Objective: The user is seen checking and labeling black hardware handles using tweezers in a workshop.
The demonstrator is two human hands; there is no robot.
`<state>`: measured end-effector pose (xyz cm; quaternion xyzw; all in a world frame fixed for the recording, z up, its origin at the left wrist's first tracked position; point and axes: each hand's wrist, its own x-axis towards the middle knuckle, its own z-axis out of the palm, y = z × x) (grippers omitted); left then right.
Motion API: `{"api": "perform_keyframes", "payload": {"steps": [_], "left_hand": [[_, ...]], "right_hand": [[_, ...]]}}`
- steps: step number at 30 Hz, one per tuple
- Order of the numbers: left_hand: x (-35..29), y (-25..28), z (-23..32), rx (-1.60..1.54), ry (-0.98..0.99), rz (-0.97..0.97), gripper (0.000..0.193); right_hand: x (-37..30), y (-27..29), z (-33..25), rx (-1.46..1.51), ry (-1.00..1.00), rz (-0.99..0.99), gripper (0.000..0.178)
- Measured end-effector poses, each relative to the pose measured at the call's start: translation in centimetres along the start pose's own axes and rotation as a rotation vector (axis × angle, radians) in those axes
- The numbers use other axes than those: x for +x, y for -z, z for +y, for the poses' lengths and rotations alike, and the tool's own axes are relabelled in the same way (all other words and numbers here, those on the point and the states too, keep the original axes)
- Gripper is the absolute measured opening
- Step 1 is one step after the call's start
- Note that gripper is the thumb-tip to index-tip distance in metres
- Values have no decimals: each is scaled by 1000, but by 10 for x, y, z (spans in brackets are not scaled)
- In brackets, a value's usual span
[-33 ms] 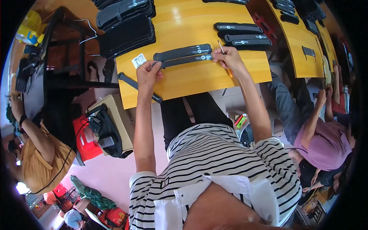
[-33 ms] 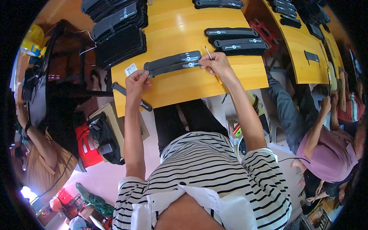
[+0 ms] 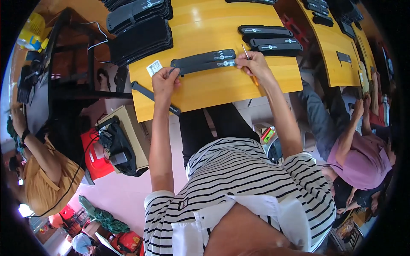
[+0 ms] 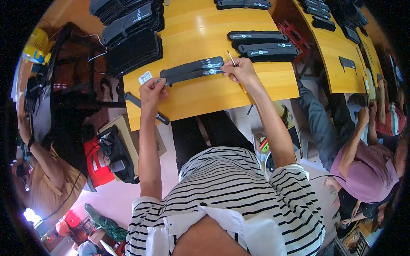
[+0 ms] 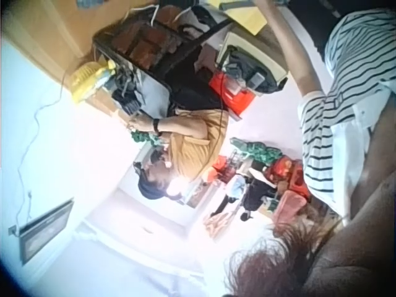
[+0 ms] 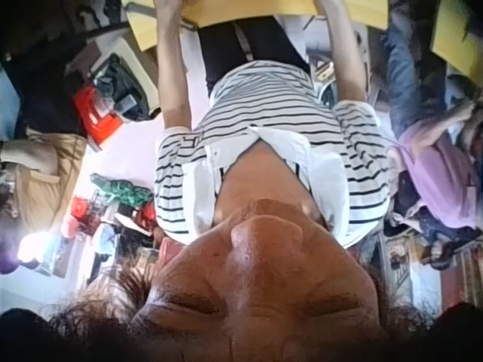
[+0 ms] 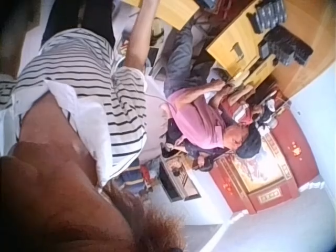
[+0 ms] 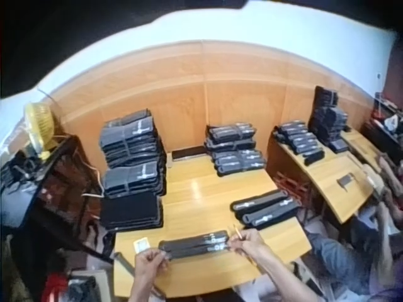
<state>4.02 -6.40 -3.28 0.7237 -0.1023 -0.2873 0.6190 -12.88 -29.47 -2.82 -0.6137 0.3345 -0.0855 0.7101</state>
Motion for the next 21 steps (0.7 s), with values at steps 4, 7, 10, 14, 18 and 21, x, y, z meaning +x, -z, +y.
{"api": "perform_keyframes", "payload": {"steps": [4,7,10,14,18,21], "left_hand": [[17,-3,-17,59,-19,44,13],[19,-6,-22,33,-19,65,13],[19,-8,-22,76,-34,106,14],[19,-9,-22,73,-82,120,14],[18,-11,-20,83,-85,150,13],[17,-11,-20,69,-94,143,13]], "right_hand": [[12,-9,7,-35,-4,128,7],[13,-11,6,-39,24,144,7],[13,-11,6,-27,32,145,6],[14,-13,7,-24,30,170,6],[14,-16,5,-46,32,178,6],[16,-15,8,-38,25,183,6]]}}
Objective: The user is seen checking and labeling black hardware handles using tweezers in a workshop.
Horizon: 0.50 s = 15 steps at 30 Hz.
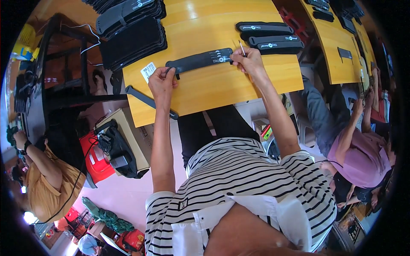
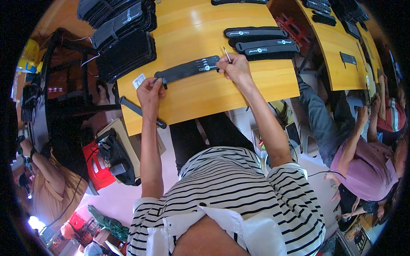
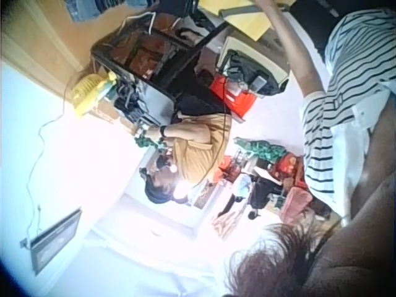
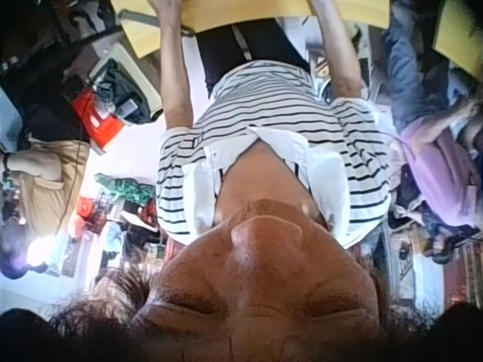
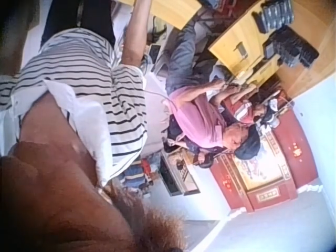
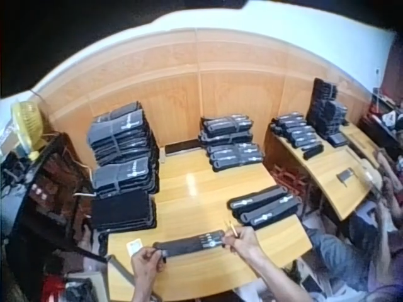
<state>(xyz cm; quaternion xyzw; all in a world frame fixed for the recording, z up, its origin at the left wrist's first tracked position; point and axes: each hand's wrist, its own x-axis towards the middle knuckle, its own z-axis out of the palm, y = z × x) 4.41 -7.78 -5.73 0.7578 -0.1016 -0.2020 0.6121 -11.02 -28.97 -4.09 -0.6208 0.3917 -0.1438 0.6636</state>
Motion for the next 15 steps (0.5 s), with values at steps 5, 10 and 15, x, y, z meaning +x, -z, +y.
{"api": "perform_keyframes", "payload": {"steps": [5,10,15], "left_hand": [[0,0,-1,-2,1,3,13],[1,1,-2,5,-5,7,14],[-2,-1,2,14,-6,9,13]], "right_hand": [[1,0,1,-25,0,11,6],[2,-1,2,-26,-2,36,9],[2,0,2,-35,-6,42,9]]}}
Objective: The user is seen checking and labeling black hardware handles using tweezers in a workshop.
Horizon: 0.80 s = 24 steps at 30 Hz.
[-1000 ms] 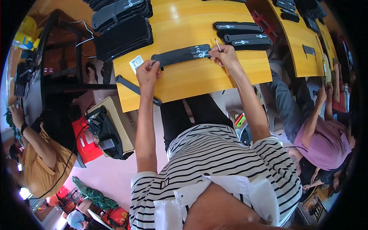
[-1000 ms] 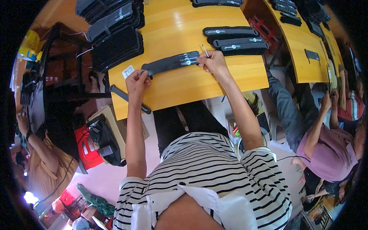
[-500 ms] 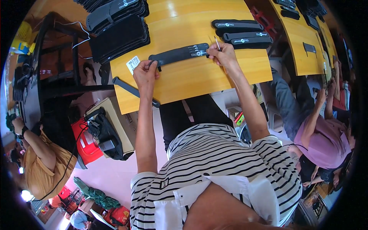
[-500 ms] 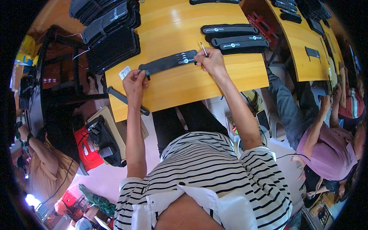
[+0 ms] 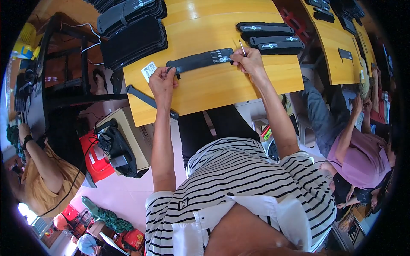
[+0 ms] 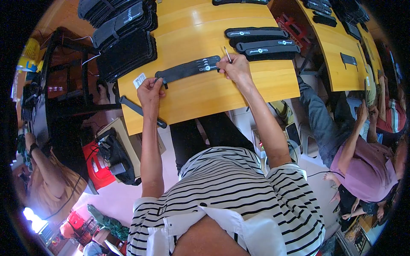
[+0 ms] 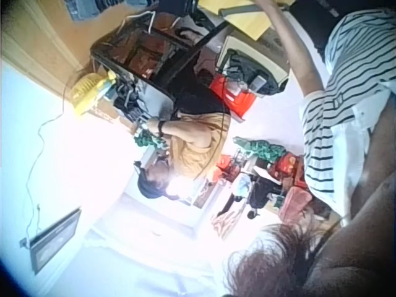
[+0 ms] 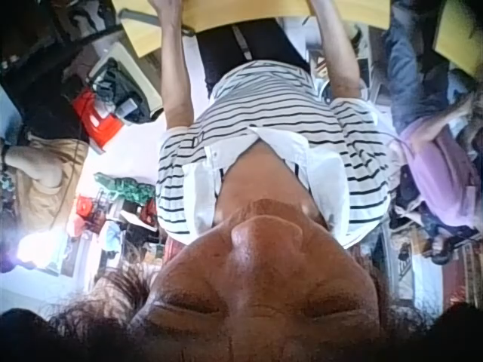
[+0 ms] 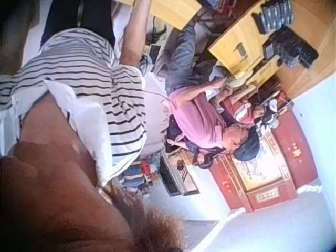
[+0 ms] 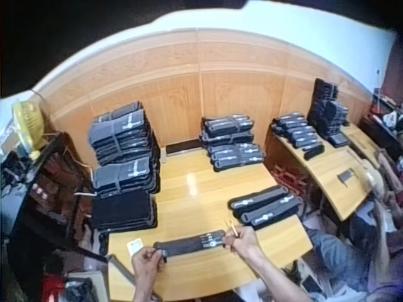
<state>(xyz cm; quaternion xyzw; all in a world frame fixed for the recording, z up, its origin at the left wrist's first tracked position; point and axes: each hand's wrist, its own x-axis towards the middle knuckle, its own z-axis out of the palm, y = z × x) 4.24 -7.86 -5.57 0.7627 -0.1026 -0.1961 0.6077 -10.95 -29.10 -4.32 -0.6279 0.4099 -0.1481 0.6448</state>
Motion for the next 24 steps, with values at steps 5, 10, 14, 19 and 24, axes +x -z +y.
{"api": "perform_keyframes", "payload": {"steps": [5,10,14,19,24], "left_hand": [[-2,-2,2,29,-15,23,13],[-4,-3,7,66,-7,33,13],[-2,-2,4,85,-2,12,14],[-2,-3,2,96,6,8,14],[-3,-4,4,132,-11,17,14]], "right_hand": [[0,0,0,-1,-17,7,9],[-1,-3,-2,-15,-26,20,7],[-2,-2,-3,-11,-25,24,7],[-1,-4,-3,-30,-18,54,7],[-2,-3,-4,-38,-20,55,8]]}}
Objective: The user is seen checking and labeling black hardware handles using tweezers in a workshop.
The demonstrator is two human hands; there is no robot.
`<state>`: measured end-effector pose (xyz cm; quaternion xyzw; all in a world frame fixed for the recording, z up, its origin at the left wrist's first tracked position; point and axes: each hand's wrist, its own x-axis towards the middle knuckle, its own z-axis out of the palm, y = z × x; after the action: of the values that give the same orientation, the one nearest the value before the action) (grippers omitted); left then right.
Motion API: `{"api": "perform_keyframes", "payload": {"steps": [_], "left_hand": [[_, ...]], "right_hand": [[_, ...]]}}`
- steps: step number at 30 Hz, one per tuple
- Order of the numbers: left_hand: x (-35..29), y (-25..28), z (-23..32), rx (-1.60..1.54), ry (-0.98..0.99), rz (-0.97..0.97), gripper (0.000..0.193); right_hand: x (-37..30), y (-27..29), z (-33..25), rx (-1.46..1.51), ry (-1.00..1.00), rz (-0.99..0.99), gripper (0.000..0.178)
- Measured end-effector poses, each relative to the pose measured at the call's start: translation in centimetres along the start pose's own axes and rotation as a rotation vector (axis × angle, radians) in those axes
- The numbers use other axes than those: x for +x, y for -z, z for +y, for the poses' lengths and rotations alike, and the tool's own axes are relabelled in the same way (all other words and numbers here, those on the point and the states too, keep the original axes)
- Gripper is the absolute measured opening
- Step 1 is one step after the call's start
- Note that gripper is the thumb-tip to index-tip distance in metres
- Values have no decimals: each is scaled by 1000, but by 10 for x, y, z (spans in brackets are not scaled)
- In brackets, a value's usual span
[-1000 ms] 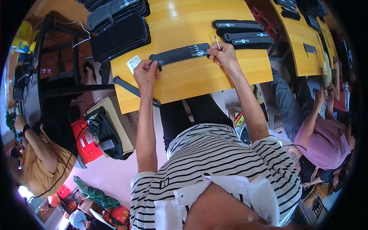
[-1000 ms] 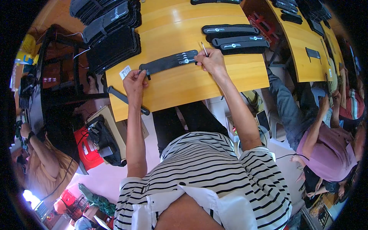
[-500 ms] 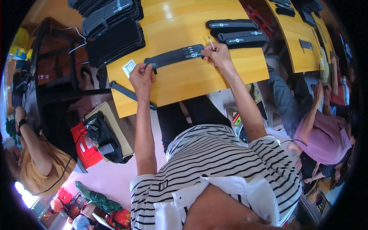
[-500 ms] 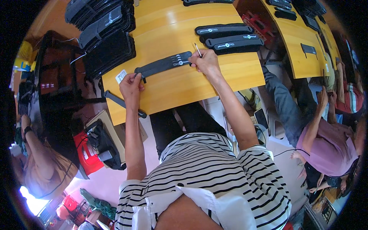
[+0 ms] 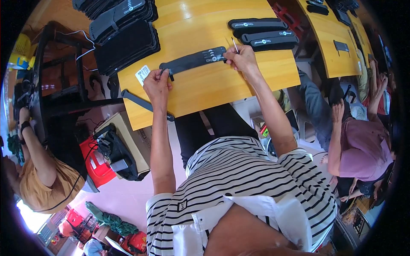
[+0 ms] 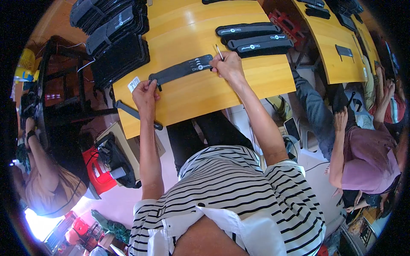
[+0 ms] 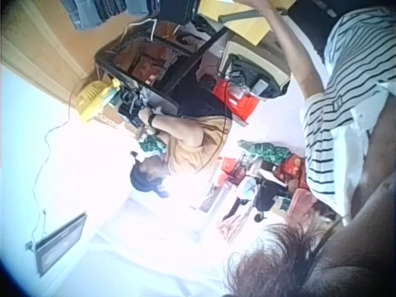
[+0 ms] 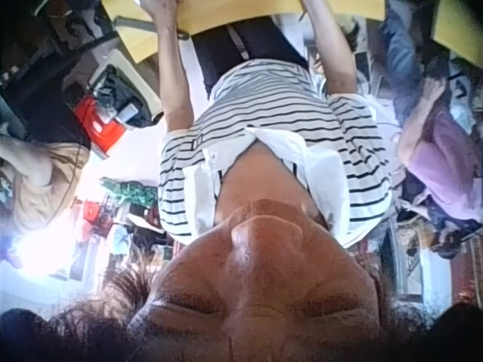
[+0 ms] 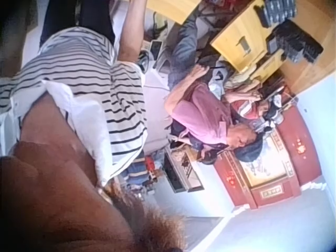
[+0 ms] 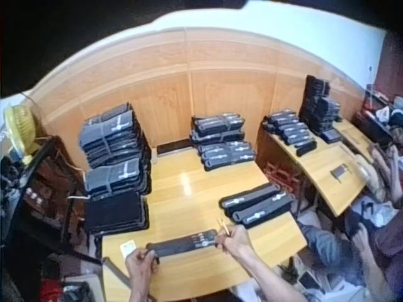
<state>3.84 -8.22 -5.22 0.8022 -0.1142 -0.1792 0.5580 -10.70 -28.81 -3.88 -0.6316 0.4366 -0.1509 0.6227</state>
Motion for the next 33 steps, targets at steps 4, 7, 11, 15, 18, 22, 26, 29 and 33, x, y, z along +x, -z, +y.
{"api": "perform_keyframes", "payload": {"steps": [4,7,11,15,18,22,26,29,33], "left_hand": [[0,-1,-1,-19,-33,35,14],[-1,-2,4,31,-28,60,14],[-2,-2,5,45,-28,61,15],[0,-2,1,40,-39,76,15],[-1,-3,4,69,-47,78,16],[-1,-2,2,68,-57,80,16],[0,-3,1,58,-35,83,17],[0,-3,3,54,-30,80,17],[0,-3,6,84,0,86,17]], "right_hand": [[2,-2,3,39,0,15,8],[4,-2,4,7,-6,13,8],[5,1,6,-59,1,18,9],[4,-4,5,-62,10,28,10],[3,-6,4,-73,22,57,13],[5,-4,7,-147,42,72,11],[7,-4,9,-148,43,66,11],[5,-4,7,-132,42,72,11],[5,-5,4,-161,30,80,11]]}}
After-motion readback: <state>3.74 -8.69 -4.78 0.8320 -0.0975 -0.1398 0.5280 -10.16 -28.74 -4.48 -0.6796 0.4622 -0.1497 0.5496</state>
